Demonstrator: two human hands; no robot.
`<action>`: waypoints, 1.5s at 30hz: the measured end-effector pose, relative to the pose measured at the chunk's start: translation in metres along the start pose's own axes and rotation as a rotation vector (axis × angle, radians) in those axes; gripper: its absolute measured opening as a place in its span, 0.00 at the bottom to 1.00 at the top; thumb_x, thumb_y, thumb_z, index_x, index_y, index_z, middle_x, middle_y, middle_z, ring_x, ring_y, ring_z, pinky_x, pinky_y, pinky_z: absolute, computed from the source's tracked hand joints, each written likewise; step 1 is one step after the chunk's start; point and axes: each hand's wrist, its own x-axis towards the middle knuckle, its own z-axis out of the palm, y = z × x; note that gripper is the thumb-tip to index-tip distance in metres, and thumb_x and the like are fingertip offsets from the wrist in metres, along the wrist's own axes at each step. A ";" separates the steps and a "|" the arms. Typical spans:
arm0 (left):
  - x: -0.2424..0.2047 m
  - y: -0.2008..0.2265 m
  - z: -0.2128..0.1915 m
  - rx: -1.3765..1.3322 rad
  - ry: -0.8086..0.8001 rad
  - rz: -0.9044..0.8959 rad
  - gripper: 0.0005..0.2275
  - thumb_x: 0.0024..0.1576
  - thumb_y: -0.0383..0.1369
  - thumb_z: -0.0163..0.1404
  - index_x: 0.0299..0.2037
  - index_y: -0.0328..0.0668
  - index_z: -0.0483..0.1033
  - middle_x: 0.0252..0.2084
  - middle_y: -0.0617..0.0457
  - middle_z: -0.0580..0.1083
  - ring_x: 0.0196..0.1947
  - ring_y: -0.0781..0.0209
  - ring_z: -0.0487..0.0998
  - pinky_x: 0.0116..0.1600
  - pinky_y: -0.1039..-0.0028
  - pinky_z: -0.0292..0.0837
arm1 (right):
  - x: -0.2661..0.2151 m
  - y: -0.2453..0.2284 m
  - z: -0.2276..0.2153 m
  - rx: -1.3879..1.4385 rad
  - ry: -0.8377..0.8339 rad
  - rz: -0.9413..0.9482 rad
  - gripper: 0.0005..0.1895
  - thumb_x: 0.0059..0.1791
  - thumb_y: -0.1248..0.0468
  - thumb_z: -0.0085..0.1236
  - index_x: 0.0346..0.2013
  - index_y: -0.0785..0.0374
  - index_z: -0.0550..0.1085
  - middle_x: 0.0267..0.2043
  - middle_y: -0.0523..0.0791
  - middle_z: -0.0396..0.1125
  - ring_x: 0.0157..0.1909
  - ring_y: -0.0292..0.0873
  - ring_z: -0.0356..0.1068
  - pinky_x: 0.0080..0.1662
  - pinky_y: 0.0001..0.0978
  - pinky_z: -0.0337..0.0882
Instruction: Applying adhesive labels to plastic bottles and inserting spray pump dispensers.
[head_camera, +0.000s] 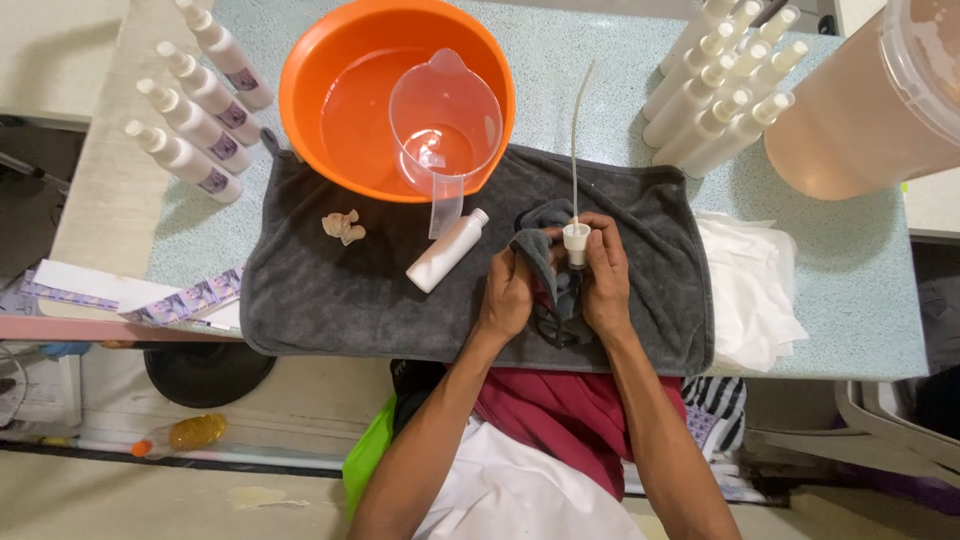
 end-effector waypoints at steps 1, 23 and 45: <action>-0.003 -0.001 0.002 -0.004 0.003 -0.003 0.19 0.71 0.35 0.31 0.52 0.36 0.78 0.39 0.36 0.79 0.42 0.45 0.80 0.52 0.54 0.75 | -0.003 -0.001 0.000 -0.004 -0.001 0.004 0.19 0.61 0.50 0.38 0.52 0.61 0.69 0.34 0.48 0.69 0.35 0.37 0.71 0.42 0.29 0.70; 0.001 0.004 -0.006 -0.005 -0.020 0.229 0.18 0.53 0.19 0.42 0.53 0.32 0.77 0.52 0.43 0.77 0.58 0.46 0.75 0.67 0.54 0.65 | -0.001 -0.021 -0.003 -0.083 -0.101 0.052 0.22 0.60 0.49 0.39 0.52 0.66 0.66 0.46 0.51 0.68 0.45 0.39 0.66 0.48 0.29 0.63; 0.006 0.005 -0.007 0.074 0.056 0.270 0.13 0.48 0.15 0.48 0.41 0.33 0.81 0.44 0.46 0.79 0.49 0.50 0.79 0.58 0.61 0.72 | 0.002 -0.040 0.019 -0.169 -0.255 -0.095 0.25 0.60 0.51 0.38 0.55 0.68 0.75 0.51 0.51 0.73 0.53 0.40 0.68 0.55 0.39 0.67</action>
